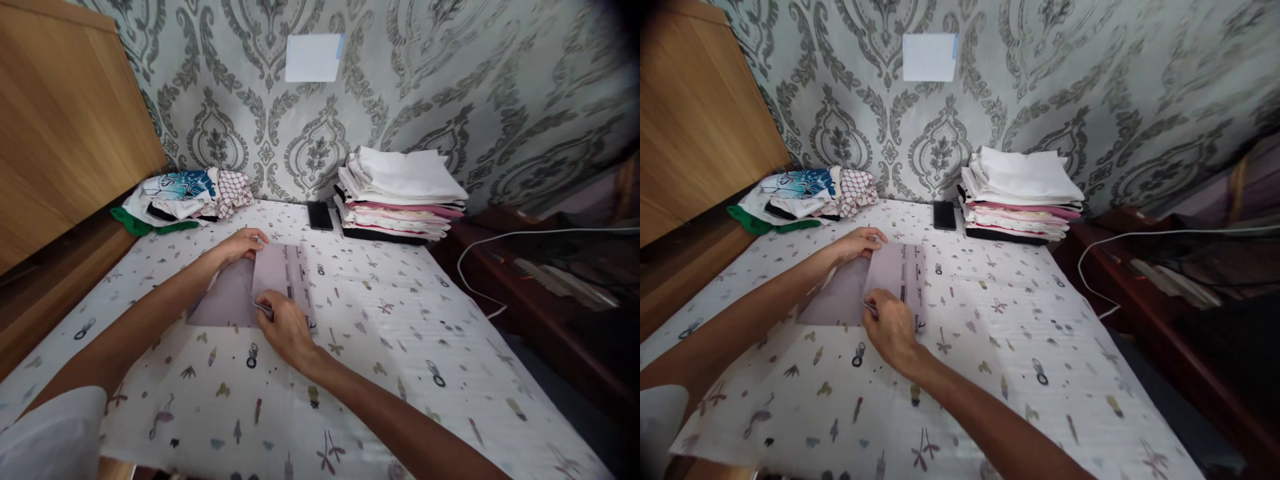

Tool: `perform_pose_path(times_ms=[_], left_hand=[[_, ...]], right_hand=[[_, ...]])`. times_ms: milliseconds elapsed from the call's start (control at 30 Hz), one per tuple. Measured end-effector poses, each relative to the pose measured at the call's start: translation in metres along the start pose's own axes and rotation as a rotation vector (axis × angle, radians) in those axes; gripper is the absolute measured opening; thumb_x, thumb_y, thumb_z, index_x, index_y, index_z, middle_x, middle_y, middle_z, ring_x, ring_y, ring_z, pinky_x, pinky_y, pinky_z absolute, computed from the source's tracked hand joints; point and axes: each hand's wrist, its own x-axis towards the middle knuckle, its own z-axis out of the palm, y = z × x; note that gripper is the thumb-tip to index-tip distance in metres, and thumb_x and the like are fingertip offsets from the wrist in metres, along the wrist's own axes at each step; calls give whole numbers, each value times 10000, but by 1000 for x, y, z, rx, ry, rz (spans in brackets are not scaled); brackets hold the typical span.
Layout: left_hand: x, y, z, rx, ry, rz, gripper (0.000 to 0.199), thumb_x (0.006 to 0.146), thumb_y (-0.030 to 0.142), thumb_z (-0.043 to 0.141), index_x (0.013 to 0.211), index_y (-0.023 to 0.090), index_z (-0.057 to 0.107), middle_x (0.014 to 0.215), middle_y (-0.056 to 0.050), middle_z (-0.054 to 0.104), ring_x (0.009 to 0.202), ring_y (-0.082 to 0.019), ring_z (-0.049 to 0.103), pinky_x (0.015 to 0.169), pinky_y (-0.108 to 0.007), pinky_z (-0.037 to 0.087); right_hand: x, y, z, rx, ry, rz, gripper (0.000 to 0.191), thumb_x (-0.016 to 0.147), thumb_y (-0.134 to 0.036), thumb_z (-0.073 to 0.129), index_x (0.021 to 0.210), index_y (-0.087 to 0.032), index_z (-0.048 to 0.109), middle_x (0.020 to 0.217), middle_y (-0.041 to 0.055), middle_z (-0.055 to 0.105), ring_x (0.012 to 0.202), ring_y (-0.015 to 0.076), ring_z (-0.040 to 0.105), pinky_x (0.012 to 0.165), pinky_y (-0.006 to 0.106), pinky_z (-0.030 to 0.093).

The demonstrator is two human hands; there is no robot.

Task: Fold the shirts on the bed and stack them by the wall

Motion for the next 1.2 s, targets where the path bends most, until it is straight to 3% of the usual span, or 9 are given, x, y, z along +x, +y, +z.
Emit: perform_pose_path(times_ms=[267, 500, 800, 1000, 1100, 1200], left_hand=[[-2, -1, -12, -5, 29, 1, 190, 719, 111, 774, 861, 149, 654, 668, 18, 599, 613, -121, 625, 619, -257, 541], [-3, -7, -13, -26, 50, -5, 176, 727, 102, 759, 862, 146, 654, 648, 25, 596, 586, -110, 605, 593, -232, 517], [-12, -1, -15, -77, 96, -58, 199, 895, 329, 667, 967, 166, 580, 654, 2, 642, 546, -126, 634, 586, -257, 535], [-19, -2, -11, -64, 103, -111, 371, 749, 399, 825, 866, 145, 581, 718, -54, 698, 597, -163, 676, 647, -326, 580], [-20, 0, -6, -28, 109, -139, 373, 645, 313, 894, 789, 142, 595, 666, -37, 688, 579, -166, 671, 637, -317, 578], [-20, 7, -4, -4, 127, -144, 281, 646, 207, 859, 720, 142, 597, 602, -8, 659, 558, -157, 661, 631, -299, 571]], right_hand=[[12, -9, 7, 35, -14, -50, 142, 803, -100, 525, 843, -210, 607, 844, 29, 681, 772, 176, 590, 737, 295, 423], [12, -12, 10, 3, -61, -1, 131, 825, -103, 531, 854, -204, 610, 909, 48, 704, 832, 198, 629, 756, 312, 433], [3, -9, 14, -211, -160, -42, 209, 882, -99, 523, 1040, -185, 629, 1048, 73, 696, 885, 201, 652, 715, 295, 443], [-6, -6, 19, -311, -107, -101, 226, 873, -85, 545, 1073, -172, 607, 1048, 84, 659, 906, 207, 632, 696, 288, 437], [-6, -3, 19, -338, -101, -105, 143, 860, -75, 546, 944, -169, 613, 978, 76, 641, 834, 191, 614, 659, 276, 406], [-3, -4, 17, -324, -72, -119, 125, 850, -74, 535, 858, -182, 595, 876, 40, 625, 721, 159, 575, 606, 261, 350]])
